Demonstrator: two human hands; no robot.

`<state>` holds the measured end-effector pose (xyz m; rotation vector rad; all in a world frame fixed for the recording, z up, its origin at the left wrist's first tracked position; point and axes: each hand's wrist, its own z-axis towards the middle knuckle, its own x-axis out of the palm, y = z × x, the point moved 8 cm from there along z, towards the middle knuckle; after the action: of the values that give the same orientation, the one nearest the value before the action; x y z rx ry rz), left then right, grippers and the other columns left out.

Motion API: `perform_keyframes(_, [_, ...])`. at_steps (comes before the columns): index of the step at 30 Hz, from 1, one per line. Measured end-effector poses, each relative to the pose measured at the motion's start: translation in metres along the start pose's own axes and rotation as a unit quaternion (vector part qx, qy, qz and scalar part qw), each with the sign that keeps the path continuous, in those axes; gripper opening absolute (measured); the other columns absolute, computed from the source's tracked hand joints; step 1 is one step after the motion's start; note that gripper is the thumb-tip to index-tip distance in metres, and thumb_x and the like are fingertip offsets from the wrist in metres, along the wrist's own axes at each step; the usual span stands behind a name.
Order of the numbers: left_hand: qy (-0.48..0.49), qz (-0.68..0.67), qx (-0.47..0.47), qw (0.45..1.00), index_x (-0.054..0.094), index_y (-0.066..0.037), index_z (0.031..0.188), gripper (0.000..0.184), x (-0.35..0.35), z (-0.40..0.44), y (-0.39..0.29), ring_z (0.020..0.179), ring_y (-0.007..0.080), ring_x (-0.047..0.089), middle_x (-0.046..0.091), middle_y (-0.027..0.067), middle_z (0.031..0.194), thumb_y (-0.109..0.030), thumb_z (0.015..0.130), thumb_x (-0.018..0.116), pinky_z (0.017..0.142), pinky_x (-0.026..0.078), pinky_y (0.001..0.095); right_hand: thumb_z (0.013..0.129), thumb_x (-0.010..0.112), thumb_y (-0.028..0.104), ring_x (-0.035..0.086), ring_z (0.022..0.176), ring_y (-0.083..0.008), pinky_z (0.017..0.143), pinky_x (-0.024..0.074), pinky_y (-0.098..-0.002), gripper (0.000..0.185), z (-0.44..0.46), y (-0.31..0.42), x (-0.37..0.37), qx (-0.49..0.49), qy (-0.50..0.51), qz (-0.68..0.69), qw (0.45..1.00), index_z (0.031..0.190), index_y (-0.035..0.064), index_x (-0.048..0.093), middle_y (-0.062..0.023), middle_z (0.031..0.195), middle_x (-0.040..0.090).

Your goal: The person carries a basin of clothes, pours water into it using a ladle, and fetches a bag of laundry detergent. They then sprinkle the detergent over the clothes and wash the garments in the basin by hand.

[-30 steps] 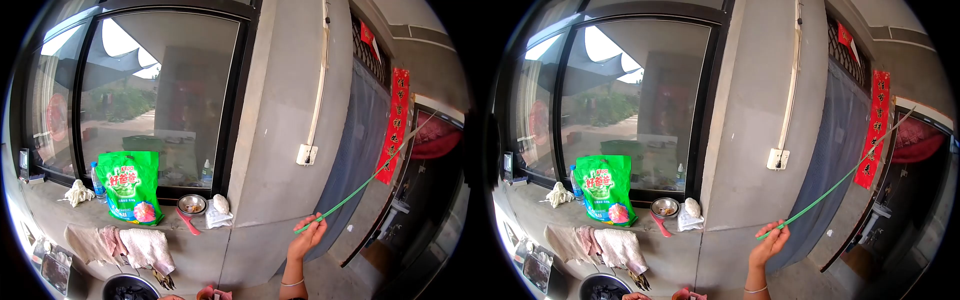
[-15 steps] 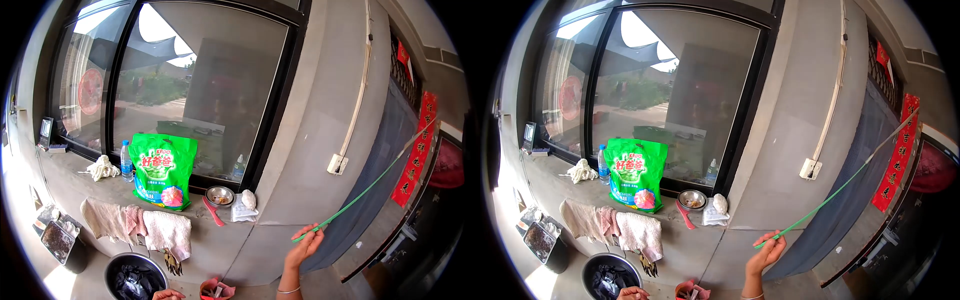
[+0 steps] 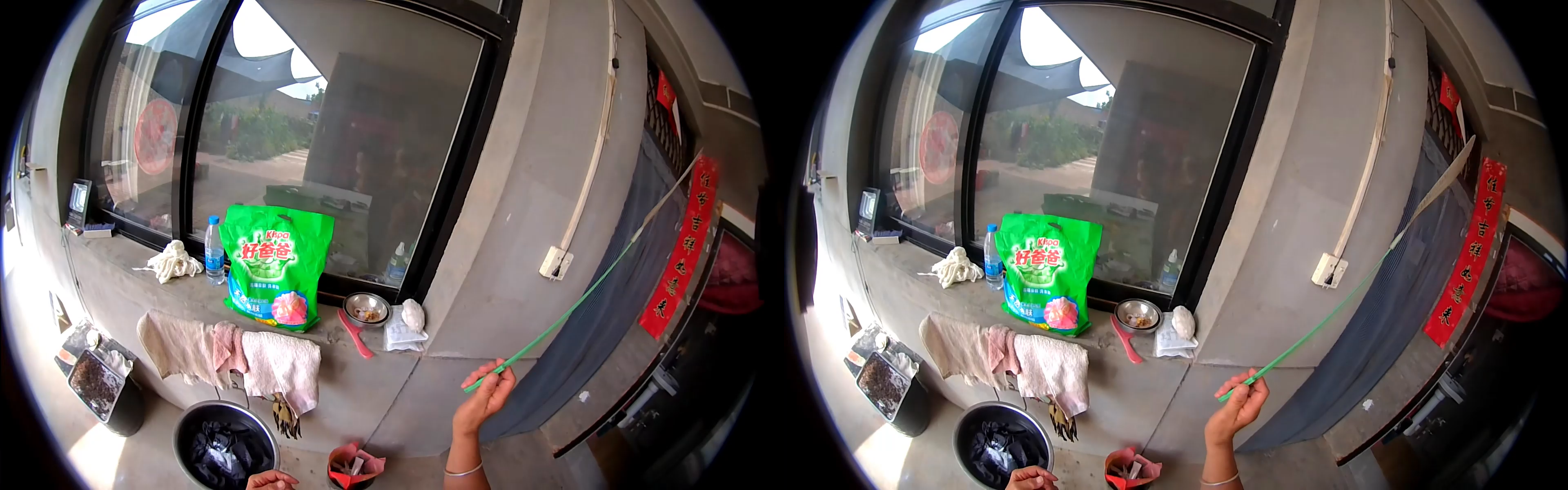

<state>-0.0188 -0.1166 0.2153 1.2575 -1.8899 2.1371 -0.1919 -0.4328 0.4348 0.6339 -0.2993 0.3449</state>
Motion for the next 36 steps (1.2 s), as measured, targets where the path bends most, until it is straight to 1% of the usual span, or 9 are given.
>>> perform_keyframes(8, [0.000, 0.007, -0.019, 1.000, 0.057, 0.004, 0.096, 0.025, -0.005, -0.003, 0.010, 0.063, 0.0167, 0.057, 0.058, 0.0088, 0.069, -0.018, 0.084, 0.058, 0.065, 0.046, 0.0280, 0.094, 0.043, 0.026, 0.043, 0.062, -0.0090, 0.051, 0.0397, -0.0221, 0.034, 0.031, 0.012, 0.019, -0.053, 0.014, 0.010, 0.998, 0.116, -0.0008, 0.042, -0.0047, 0.086, 0.047])
perform_keyframes(13, [-0.005, 0.010, -0.005, 1.000, 0.058, 0.004, 0.095, 0.025, -0.001, -0.003, 0.003, 0.064, 0.0163, 0.056, 0.058, 0.0081, 0.068, -0.018, 0.084, 0.058, 0.068, 0.047, 0.0293, 0.095, 0.042, 0.024, 0.041, 0.058, -0.0072, 0.050, 0.0382, -0.0211, 0.035, 0.117, 0.036, 0.080, -0.107, 0.038, 0.026, 0.993, 0.121, -0.0003, 0.043, -0.0037, 0.085, 0.048])
perform_keyframes(17, [-0.020, 0.009, -0.009, 1.000, 0.058, 0.004, 0.095, 0.024, 0.001, 0.002, 0.001, 0.065, 0.0154, 0.056, 0.058, 0.0075, 0.069, -0.017, 0.084, 0.057, 0.069, 0.047, 0.0293, 0.094, 0.042, 0.021, 0.045, 0.060, -0.0069, 0.052, 0.0387, -0.0216, 0.032, 0.210, 0.049, 0.148, -0.168, 0.048, -0.047, 0.983, 0.117, 0.0011, 0.050, -0.0031, 0.080, 0.053])
perform_keyframes(19, [-0.034, 0.015, -0.006, 0.999, 0.058, 0.004, 0.095, 0.023, 0.002, 0.006, 0.000, 0.065, 0.0151, 0.056, 0.058, 0.0074, 0.069, -0.017, 0.084, 0.057, 0.069, 0.047, 0.0287, 0.092, 0.044, 0.017, 0.052, 0.064, -0.0154, 0.061, 0.0441, -0.0317, 0.027, 0.263, 0.046, 0.184, -0.203, 0.047, -0.078, 0.975, 0.109, -0.0005, 0.053, -0.0073, 0.078, 0.056])
perform_keyframes(23, [-0.047, 0.018, 0.003, 0.999, 0.058, 0.003, 0.095, 0.023, 0.008, 0.010, -0.007, 0.065, 0.0148, 0.055, 0.058, 0.0073, 0.069, -0.016, 0.084, 0.056, 0.067, 0.046, 0.0275, 0.089, 0.048, 0.020, 0.059, 0.075, -0.0276, 0.071, 0.0450, -0.0364, 0.025, 0.357, -0.022, 0.224, 0.009, 0.088, -0.248, 0.965, 0.093, -0.0020, 0.059, -0.0149, 0.078, 0.061])
perform_keyframes(27, [-0.058, 0.010, 0.019, 0.998, 0.058, 0.004, 0.095, 0.023, 0.005, 0.015, -0.002, 0.064, 0.0151, 0.055, 0.058, 0.0069, 0.069, -0.016, 0.084, 0.056, 0.066, 0.046, 0.0269, 0.088, 0.048, 0.019, 0.060, 0.084, -0.0361, 0.075, 0.0456, -0.0409, 0.025, 0.337, -0.034, 0.241, -0.070, 0.153, -0.306, 0.937, 0.095, -0.0018, 0.060, -0.0221, 0.087, 0.062])
perform_keyframes(29, [-0.064, 0.014, 0.021, 0.998, 0.057, 0.004, 0.095, 0.023, 0.004, 0.016, 0.001, 0.064, 0.0154, 0.055, 0.057, 0.0066, 0.068, -0.017, 0.084, 0.056, 0.066, 0.046, 0.0271, 0.089, 0.047, 0.019, 0.060, 0.084, -0.0359, 0.076, 0.0459, -0.0408, 0.025, 0.322, -0.031, 0.241, -0.106, 0.121, -0.279, 0.947, 0.097, -0.0015, 0.059, -0.0213, 0.088, 0.062])
perform_keyframes(32, [-0.072, 0.024, 0.013, 0.997, 0.057, 0.004, 0.095, 0.025, 0.003, 0.017, 0.001, 0.065, 0.0158, 0.055, 0.056, 0.0063, 0.067, -0.018, 0.084, 0.057, 0.066, 0.045, 0.0274, 0.089, 0.048, 0.019, 0.060, 0.084, -0.0363, 0.075, 0.0461, -0.0412, 0.025, 0.325, -0.014, 0.242, -0.105, 0.123, -0.277, 0.947, 0.100, -0.0014, 0.058, -0.0206, 0.088, 0.063])
perform_keyframes(36, [-0.078, 0.037, 0.009, 0.996, 0.057, 0.004, 0.095, 0.027, 0.003, 0.023, 0.001, 0.065, 0.0160, 0.056, 0.057, 0.0063, 0.067, -0.020, 0.084, 0.058, 0.067, 0.045, 0.0275, 0.089, 0.049, 0.018, 0.060, 0.081, -0.0364, 0.072, 0.0463, -0.0425, 0.022, 0.356, -0.003, 0.243, -0.100, 0.093, -0.344, 0.929, 0.090, -0.0022, 0.058, -0.0211, 0.085, 0.062])
